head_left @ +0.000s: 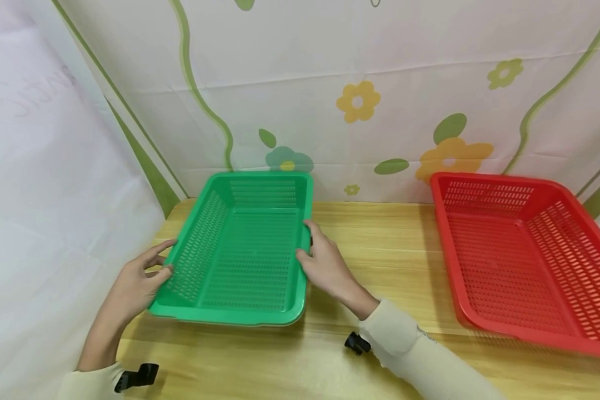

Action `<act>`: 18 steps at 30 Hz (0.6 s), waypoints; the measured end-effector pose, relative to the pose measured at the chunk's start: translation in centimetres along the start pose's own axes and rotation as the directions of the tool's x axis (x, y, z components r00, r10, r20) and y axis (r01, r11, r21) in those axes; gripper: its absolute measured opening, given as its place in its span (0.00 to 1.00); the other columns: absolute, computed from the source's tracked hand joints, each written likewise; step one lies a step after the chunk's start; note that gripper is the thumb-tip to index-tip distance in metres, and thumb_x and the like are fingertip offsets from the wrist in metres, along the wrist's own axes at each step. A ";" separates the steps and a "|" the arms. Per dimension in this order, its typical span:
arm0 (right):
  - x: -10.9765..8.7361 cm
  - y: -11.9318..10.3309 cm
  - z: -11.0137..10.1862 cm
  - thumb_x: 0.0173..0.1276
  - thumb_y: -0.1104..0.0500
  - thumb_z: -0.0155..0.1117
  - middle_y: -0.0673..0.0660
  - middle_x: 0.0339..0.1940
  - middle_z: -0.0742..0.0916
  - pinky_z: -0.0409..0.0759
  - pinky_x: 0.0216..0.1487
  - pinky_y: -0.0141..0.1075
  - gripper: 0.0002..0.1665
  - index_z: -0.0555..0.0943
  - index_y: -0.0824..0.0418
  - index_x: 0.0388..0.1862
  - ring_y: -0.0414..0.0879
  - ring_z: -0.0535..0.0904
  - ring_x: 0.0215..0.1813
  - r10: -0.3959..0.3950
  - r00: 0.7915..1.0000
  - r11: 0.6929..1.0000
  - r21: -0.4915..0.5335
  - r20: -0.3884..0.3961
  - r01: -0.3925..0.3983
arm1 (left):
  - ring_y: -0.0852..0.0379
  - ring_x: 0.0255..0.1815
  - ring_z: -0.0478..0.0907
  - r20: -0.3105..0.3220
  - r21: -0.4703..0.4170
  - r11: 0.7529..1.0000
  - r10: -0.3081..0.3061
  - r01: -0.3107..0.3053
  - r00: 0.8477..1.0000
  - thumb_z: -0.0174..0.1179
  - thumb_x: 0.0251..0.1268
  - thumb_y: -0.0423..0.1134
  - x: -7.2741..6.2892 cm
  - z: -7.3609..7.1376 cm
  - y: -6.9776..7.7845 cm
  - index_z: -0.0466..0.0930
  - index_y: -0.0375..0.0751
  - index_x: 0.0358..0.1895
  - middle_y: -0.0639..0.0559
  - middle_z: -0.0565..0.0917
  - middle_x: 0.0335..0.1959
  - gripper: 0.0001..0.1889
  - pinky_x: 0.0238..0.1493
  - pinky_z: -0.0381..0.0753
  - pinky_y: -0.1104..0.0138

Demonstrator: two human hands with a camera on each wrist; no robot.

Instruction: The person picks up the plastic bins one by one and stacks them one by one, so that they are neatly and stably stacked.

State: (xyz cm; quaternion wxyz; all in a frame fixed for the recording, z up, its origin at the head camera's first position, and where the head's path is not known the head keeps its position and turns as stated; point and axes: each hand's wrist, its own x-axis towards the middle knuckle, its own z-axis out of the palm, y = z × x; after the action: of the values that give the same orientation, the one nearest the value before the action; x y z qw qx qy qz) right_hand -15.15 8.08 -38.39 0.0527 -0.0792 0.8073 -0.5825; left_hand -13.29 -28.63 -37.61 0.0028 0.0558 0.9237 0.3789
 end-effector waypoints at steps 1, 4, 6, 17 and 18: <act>-0.1 0.1 -0.3 0.80 0.65 0.53 0.74 0.65 0.81 0.89 0.40 0.38 0.41 0.51 0.63 0.86 0.59 0.89 0.51 0.002 1.000 1.000 0.001 -0.004 -0.002 | 0.59 0.39 0.86 -0.001 0.000 1.000 0.004 -0.004 1.000 0.49 0.83 0.35 0.0 0.2 0.2 0.61 0.39 0.82 0.32 0.80 0.50 0.29 0.28 0.82 0.66; -0.3 0.4 -1.0 0.79 0.65 0.53 0.73 0.62 0.82 0.89 0.37 0.37 0.41 0.52 0.63 0.86 0.59 0.89 0.48 0.008 1.000 1.000 -0.012 -0.014 -0.008 | 0.50 0.41 0.87 -0.001 0.005 1.000 0.012 -0.012 1.000 0.49 0.83 0.35 0.1 0.9 0.9 0.61 0.39 0.82 0.33 0.80 0.50 0.29 0.27 0.79 0.67; -0.4 0.6 -1.4 0.79 0.65 0.53 0.73 0.61 0.81 0.89 0.37 0.37 0.41 0.51 0.63 0.86 0.58 0.89 0.47 0.010 1.000 1.000 -0.024 -0.018 -0.011 | 0.44 0.44 0.87 -0.001 0.008 1.000 0.002 -0.002 1.000 0.49 0.82 0.35 0.1 1.3 1.4 0.61 0.40 0.82 0.33 0.80 0.51 0.29 0.25 0.77 0.66; -1.3 1.2 -4.0 0.79 0.63 0.51 0.71 0.62 0.82 0.85 0.38 0.38 0.40 0.53 0.60 0.86 0.55 0.88 0.44 0.055 0.996 0.991 -0.118 -0.067 -0.062 | 0.40 0.47 0.89 -0.016 -0.024 0.997 -0.077 0.077 0.997 0.51 0.80 0.35 0.0 4.0 4.3 0.63 0.46 0.82 0.32 0.79 0.55 0.30 0.19 0.73 0.66; -1.4 1.2 -4.3 0.80 0.63 0.51 0.71 0.62 0.82 0.86 0.38 0.38 0.40 0.53 0.60 0.86 0.55 0.88 0.44 0.058 0.996 0.990 -0.124 -0.072 -0.067 | 0.42 0.44 0.89 -0.016 -0.027 0.996 -0.082 0.082 0.996 0.51 0.80 0.35 0.1 4.2 4.5 0.63 0.47 0.82 0.32 0.79 0.55 0.30 0.18 0.72 0.66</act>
State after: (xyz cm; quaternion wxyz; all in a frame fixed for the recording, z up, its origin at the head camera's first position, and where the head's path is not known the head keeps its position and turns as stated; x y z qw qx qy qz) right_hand -14.61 12.68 -38.19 0.0384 -0.0372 0.8458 -0.5308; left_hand -12.77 -22.54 -37.47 0.0110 0.0146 0.9202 0.3909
